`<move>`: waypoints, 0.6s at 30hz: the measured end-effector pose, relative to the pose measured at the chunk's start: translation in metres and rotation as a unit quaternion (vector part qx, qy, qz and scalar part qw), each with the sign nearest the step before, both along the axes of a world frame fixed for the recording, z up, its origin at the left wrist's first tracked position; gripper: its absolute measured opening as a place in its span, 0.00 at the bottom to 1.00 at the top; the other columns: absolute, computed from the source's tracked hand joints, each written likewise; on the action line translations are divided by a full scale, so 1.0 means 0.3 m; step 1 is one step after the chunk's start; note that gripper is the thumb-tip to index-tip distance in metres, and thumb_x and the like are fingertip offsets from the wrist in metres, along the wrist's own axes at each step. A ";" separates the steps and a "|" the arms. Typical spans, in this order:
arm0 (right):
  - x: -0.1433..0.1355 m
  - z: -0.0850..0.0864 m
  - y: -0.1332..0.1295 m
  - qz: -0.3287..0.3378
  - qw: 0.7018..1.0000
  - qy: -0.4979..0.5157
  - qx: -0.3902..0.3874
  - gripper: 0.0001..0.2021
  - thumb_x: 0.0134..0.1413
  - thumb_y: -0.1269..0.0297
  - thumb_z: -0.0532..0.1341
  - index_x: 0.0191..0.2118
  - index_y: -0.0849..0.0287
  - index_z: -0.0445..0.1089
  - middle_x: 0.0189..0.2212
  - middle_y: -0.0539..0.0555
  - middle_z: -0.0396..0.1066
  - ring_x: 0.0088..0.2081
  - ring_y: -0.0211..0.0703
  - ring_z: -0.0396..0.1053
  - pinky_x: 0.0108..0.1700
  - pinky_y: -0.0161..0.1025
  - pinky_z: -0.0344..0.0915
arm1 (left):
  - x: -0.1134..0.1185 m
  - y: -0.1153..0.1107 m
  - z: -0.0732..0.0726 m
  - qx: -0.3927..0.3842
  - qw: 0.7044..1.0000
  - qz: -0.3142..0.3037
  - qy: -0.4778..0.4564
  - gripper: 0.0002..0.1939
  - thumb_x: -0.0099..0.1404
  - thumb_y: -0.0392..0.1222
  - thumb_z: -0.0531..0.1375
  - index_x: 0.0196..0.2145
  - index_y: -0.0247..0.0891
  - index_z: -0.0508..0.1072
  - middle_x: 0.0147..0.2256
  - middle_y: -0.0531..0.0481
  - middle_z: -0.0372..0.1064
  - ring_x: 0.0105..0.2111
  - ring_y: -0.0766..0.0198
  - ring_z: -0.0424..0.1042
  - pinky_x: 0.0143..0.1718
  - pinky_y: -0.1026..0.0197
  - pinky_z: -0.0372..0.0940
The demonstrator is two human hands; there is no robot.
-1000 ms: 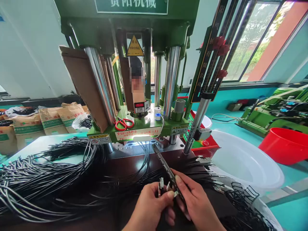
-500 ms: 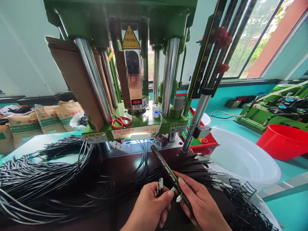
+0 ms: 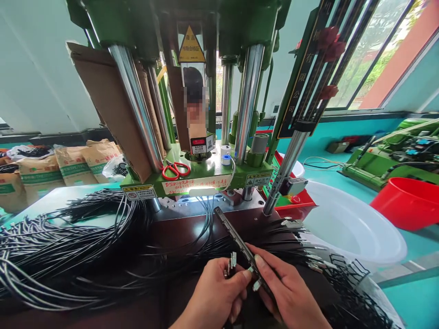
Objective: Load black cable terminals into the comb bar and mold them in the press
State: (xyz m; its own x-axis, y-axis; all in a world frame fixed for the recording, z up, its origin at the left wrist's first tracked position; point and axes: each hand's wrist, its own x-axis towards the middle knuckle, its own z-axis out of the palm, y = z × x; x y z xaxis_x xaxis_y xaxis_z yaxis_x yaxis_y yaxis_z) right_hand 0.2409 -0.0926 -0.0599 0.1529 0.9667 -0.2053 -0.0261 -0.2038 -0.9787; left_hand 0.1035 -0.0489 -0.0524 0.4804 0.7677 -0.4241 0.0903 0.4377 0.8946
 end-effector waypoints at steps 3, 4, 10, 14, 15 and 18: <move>0.004 -0.017 0.000 0.003 0.999 -0.033 0.017 0.26 0.55 0.44 0.57 0.54 0.54 0.69 0.21 0.50 0.69 0.15 0.32 0.56 0.15 0.30 0.53 | 0.002 -0.003 0.005 0.000 1.000 0.004 0.006 0.16 0.56 0.51 0.61 0.21 0.37 0.63 0.15 0.59 0.57 0.10 0.76 0.51 0.08 0.71 0.46; 0.003 -0.020 0.001 0.004 0.999 -0.043 0.023 0.26 0.54 0.44 0.58 0.53 0.54 0.70 0.20 0.50 0.68 0.16 0.34 0.56 0.15 0.31 0.53 | 0.003 -0.004 0.005 -0.001 1.000 0.009 0.007 0.15 0.56 0.50 0.61 0.22 0.37 0.63 0.15 0.59 0.57 0.10 0.76 0.50 0.09 0.71 0.45; 0.002 0.008 -0.002 0.001 1.000 -0.007 0.002 0.27 0.54 0.43 0.57 0.54 0.54 0.69 0.16 0.46 0.62 0.14 0.31 0.52 0.14 0.28 0.49 | -0.023 -0.001 -0.004 -0.004 0.999 0.002 -0.048 0.14 0.57 0.49 0.61 0.25 0.35 0.65 0.19 0.56 0.61 0.13 0.74 0.57 0.12 0.70 0.54; 0.044 0.016 -0.022 -0.010 0.997 0.069 -0.040 0.28 0.53 0.44 0.59 0.56 0.53 0.65 0.25 0.49 0.68 0.15 0.28 0.52 0.14 0.27 0.46 | -0.075 0.003 -0.011 -0.046 0.990 0.050 -0.123 0.14 0.58 0.46 0.62 0.38 0.34 0.68 0.27 0.53 0.66 0.24 0.67 0.69 0.29 0.61 0.68; 0.054 0.013 -0.027 -0.014 0.996 0.079 -0.044 0.28 0.53 0.44 0.60 0.57 0.52 0.65 0.25 0.49 0.68 0.15 0.28 0.53 0.13 0.26 0.46 | -0.084 0.003 -0.011 -0.055 0.988 0.062 -0.129 0.16 0.58 0.46 0.62 0.41 0.35 0.67 0.28 0.53 0.66 0.25 0.67 0.69 0.30 0.60 0.68; 0.064 0.000 -0.034 -0.014 0.994 0.092 -0.057 0.27 0.52 0.45 0.61 0.55 0.52 0.66 0.24 0.49 0.68 0.16 0.28 0.54 0.14 0.25 0.46 | -0.082 -0.001 -0.008 -0.056 0.989 0.065 -0.124 0.17 0.59 0.45 0.61 0.44 0.36 0.66 0.27 0.54 0.66 0.22 0.70 0.67 0.24 0.65 0.64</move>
State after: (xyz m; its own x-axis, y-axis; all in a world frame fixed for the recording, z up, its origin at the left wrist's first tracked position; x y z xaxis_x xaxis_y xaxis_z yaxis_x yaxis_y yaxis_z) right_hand 0.2601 -0.1029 -0.0599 0.1298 0.9310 -0.3411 -0.2103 -0.3104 -0.9271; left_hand 0.0788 -0.0493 -0.0549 0.4808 0.7850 -0.3908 -0.1896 0.5282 0.8277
